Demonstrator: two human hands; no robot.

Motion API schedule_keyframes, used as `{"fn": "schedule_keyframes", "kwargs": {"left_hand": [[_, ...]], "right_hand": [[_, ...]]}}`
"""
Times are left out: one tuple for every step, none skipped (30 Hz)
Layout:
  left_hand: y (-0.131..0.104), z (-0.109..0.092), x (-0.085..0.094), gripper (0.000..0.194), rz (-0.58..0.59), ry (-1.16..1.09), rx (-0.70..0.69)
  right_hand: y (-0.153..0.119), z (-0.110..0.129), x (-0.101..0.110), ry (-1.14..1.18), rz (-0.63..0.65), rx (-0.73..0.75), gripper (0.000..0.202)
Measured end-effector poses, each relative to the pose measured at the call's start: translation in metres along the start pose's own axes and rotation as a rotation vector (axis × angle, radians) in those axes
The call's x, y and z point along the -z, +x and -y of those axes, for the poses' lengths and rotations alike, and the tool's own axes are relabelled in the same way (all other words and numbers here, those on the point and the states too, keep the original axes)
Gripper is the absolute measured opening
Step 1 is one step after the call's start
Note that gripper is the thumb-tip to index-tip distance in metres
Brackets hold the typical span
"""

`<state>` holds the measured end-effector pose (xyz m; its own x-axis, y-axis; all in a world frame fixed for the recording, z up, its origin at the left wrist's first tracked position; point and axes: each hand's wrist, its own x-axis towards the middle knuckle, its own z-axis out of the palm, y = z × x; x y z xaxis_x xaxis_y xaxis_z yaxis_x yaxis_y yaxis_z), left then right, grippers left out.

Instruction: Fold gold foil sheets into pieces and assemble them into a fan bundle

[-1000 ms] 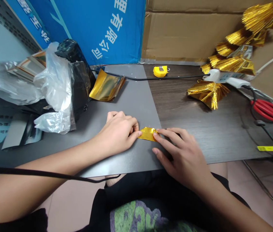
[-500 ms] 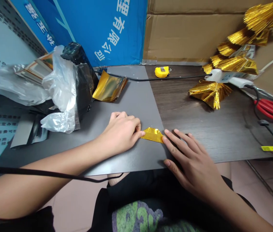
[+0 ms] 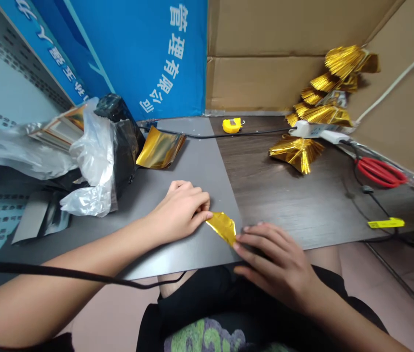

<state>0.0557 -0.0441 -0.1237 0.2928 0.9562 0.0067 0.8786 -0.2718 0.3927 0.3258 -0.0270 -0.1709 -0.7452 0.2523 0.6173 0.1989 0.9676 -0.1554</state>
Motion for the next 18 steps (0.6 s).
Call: {"fn": "schedule_keyframes", "kwargs": {"left_hand": [[0.000, 0.000, 0.000, 0.018, -0.014, 0.017, -0.042], [0.000, 0.001, 0.000, 0.018, -0.004, 0.025, -0.070], [0.000, 0.001, -0.001, 0.018, 0.024, 0.018, -0.098], [0.000, 0.000, -0.001, 0.018, 0.045, 0.007, -0.118], [0.000, -0.001, -0.002, 0.018, 0.055, 0.003, -0.140], [0.000, -0.003, -0.002, 0.018, 0.056, 0.001, -0.158], [0.001, -0.006, -0.001, 0.020, 0.067, -0.014, -0.167], [0.001, -0.009, -0.001, 0.021, 0.081, -0.037, -0.173], [0.002, -0.013, 0.001, 0.024, 0.094, -0.070, -0.174], [0.003, -0.018, 0.003, 0.025, 0.108, -0.109, -0.170], [0.004, -0.022, 0.005, 0.026, 0.125, -0.154, -0.165], [0.006, -0.027, 0.008, 0.027, 0.141, -0.204, -0.158], [0.009, -0.031, 0.011, 0.027, 0.154, -0.266, -0.144], [0.013, -0.034, 0.013, 0.027, 0.167, -0.343, -0.124], [0.018, -0.037, 0.015, 0.027, 0.169, -0.433, -0.096], [0.023, -0.039, 0.017, 0.028, 0.163, -0.552, -0.049], [0.029, -0.041, 0.019, 0.030, 0.149, -0.669, -0.008], [0.036, -0.041, 0.020, 0.032, 0.129, -0.769, 0.020]], "right_hand": [[0.002, 0.001, -0.001, 0.033, -0.028, 0.020, 0.024], [0.004, 0.001, -0.001, 0.054, -0.054, 0.028, 0.021], [0.005, 0.002, -0.001, 0.066, -0.069, 0.034, 0.015], [0.007, 0.003, 0.000, 0.075, -0.061, 0.038, 0.010], [0.008, 0.003, 0.000, 0.086, -0.042, 0.053, 0.011], [0.008, 0.004, 0.001, 0.100, -0.033, 0.068, 0.015], [0.009, 0.004, 0.003, 0.123, -0.031, 0.067, 0.019], [0.009, 0.004, 0.004, 0.150, -0.059, 0.063, 0.021], [0.010, 0.002, 0.006, 0.178, -0.103, 0.055, 0.021], [0.011, 0.000, 0.008, 0.204, -0.156, 0.048, 0.021], [0.012, -0.003, 0.011, 0.203, -0.197, 0.056, 0.020], [0.014, -0.007, 0.015, 0.198, -0.242, 0.069, 0.018], [0.017, -0.012, 0.019, 0.175, -0.279, 0.084, 0.016], [0.021, -0.018, 0.024, 0.146, -0.293, 0.071, 0.016], [0.026, -0.024, 0.029, 0.128, -0.297, 0.096, 0.016], [0.030, -0.031, 0.034, 0.109, -0.308, 0.105, 0.018], [0.035, -0.038, 0.039, 0.108, -0.295, 0.111, 0.019], [0.039, -0.046, 0.043, 0.113, -0.301, 0.133, 0.019]]}}
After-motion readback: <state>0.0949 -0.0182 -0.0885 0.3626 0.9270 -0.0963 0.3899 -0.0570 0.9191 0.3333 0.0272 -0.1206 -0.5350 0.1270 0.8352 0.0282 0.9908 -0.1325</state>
